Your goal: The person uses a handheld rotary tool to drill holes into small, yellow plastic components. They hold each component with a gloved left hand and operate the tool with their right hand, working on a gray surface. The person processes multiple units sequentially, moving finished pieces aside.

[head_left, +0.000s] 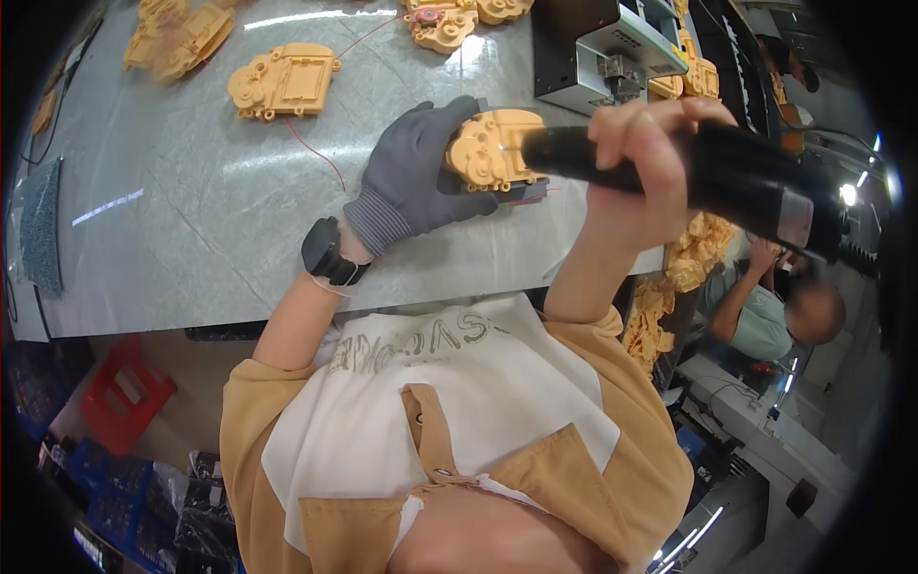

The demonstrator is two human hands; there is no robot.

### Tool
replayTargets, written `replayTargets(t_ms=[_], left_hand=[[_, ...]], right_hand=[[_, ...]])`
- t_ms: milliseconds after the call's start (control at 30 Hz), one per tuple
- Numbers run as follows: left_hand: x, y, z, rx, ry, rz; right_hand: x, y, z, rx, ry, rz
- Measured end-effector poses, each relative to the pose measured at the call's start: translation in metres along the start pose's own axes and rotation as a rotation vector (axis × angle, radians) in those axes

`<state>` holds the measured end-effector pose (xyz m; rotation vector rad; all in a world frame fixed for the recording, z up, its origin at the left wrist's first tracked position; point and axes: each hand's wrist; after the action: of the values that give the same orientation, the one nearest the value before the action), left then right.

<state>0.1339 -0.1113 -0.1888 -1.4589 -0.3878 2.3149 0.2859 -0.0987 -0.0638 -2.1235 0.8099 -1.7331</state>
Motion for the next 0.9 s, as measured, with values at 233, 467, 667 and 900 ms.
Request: replayTargets(t_ms=[233,467,667,900], left_hand=[[0.0,-0.001,-0.001,-0.002,-0.061,-0.008],[0.002,0.0,-0.002,-0.008,-0.078,-0.025],[0.001,-0.003,0.002,0.014,-0.033,-0.027],[0.003,-0.002,0.001,-0.006,0.004,-0.023]], right_hand=[[-0.017,-0.013,-0.019,-0.044,0.049,-0.073],[-0.039,-0.018,-0.018,-0.041,-0.021,-0.064],[-0.035,-0.021,-0.029,-0.032,0.064,-0.121],[-0.042,-0.023,-0.027,0.018,0.089,-0.162]])
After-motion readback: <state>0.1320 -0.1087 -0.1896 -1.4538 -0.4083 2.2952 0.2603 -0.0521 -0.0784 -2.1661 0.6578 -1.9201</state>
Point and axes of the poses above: each hand's wrist, its own y-axis away from the middle knuckle, its own z-axis out of the back of the hand, x = y × z, and after that the axes turned 9 degrees about -x, right-handed
